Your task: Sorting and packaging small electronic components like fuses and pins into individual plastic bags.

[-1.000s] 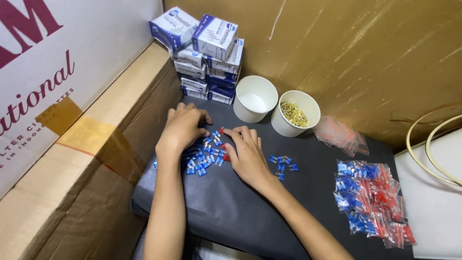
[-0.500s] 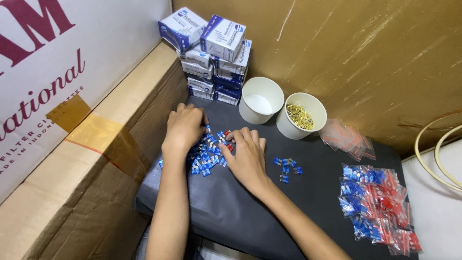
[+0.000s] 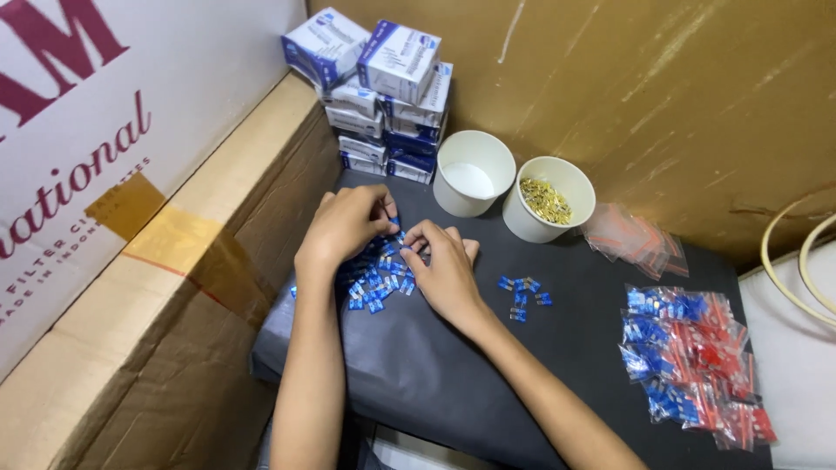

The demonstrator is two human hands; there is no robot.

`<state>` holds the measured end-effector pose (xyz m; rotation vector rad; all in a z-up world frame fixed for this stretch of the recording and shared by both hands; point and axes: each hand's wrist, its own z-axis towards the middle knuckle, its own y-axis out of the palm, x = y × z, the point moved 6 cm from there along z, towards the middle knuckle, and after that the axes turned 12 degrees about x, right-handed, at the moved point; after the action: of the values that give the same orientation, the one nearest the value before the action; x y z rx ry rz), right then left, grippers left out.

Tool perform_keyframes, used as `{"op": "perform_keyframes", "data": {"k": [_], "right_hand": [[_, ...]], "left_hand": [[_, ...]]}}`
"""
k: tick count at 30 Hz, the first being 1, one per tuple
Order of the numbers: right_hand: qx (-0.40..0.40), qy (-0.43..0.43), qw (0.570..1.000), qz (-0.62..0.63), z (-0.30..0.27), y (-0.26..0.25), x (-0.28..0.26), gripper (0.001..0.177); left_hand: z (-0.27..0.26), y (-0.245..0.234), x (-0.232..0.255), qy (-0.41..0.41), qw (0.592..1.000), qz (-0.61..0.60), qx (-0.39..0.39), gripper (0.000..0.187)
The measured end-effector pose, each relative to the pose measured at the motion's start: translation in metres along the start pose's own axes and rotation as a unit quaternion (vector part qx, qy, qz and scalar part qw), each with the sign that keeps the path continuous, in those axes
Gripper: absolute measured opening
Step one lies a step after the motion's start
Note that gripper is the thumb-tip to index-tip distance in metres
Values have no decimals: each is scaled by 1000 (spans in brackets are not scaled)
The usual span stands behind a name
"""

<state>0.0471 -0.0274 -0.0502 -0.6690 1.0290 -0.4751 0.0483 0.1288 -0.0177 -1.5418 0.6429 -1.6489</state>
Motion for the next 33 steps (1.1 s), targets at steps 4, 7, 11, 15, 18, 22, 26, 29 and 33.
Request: {"op": "perform_keyframes", "data": {"k": [4, 7, 11, 15, 18, 22, 26, 29, 33], "right_hand": [[20, -2, 1000, 22, 2, -20, 7, 12], [4, -11, 996, 93, 3, -46, 16, 11], [-87, 68, 980, 165, 0, -75, 40, 14], [-170, 104, 966, 163, -7, -104, 70, 12], [-184, 114, 974, 64, -8, -125, 102, 15], [-177, 120, 977, -13, -6, -137, 128, 14], [-186, 115, 974, -59, -5, -140, 143, 12], [-166, 123, 976, -71, -5, -144, 149, 11], [-157, 120, 977, -82, -4, -144, 151, 11]], "left_hand": [[-10, -15, 30, 10, 997, -72, -12, 8], [-13, -10, 54, 49, 987, -145, -55, 13], [-13, 3, 77, 102, 976, -162, -103, 13], [-6, 44, 112, 167, 966, -104, -168, 15], [-5, 76, 144, 222, 957, -59, -175, 13], [-12, 96, 155, 236, 952, -51, -187, 14], [-17, 101, 156, 273, 948, -86, -138, 11], [-23, 91, 157, 282, 948, -95, -110, 12], [-19, 90, 145, 284, 954, -73, -54, 12]]}}
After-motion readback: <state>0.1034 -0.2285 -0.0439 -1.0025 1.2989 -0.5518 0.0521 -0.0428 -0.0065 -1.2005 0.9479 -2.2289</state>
